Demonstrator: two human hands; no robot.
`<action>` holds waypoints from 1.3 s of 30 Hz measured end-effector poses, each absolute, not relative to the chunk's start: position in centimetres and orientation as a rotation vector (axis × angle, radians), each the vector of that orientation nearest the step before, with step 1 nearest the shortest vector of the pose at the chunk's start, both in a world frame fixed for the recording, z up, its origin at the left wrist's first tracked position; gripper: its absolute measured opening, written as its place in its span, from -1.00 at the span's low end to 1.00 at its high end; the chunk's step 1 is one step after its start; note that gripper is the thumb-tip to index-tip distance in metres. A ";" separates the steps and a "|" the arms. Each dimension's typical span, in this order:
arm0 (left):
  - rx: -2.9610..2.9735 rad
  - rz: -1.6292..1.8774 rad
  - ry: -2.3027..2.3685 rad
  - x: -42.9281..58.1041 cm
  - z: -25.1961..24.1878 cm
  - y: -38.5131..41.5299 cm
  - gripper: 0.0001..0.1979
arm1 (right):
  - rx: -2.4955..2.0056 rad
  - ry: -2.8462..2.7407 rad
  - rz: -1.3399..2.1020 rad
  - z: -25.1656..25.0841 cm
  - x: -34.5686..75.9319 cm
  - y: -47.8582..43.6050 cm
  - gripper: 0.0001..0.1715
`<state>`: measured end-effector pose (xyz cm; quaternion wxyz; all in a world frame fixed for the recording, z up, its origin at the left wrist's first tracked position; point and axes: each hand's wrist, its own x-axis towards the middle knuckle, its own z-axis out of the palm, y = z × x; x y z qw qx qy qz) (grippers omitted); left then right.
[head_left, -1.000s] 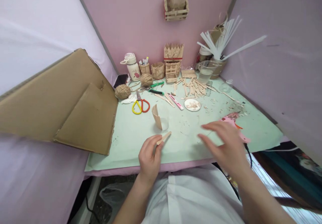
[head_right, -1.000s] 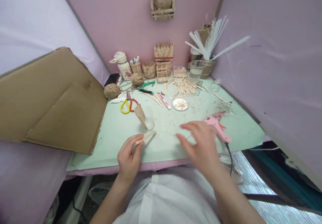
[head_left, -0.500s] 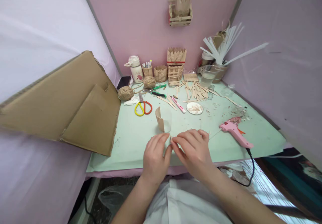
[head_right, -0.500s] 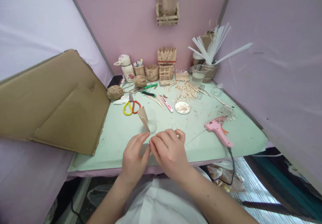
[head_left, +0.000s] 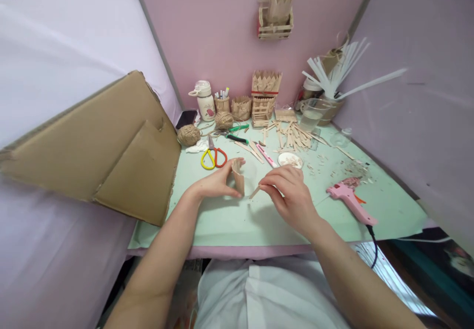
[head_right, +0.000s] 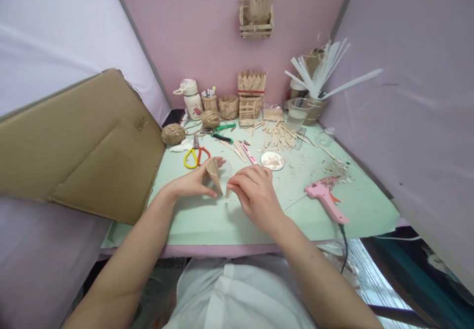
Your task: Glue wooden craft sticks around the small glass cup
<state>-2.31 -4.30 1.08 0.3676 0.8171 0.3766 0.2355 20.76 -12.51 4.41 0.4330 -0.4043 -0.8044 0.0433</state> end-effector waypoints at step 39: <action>1.926 0.539 0.974 -1.2 0.4 -5.3 -0.08 | -1.035 -2.061 -0.097 2.7 18.5 -10.6 -0.87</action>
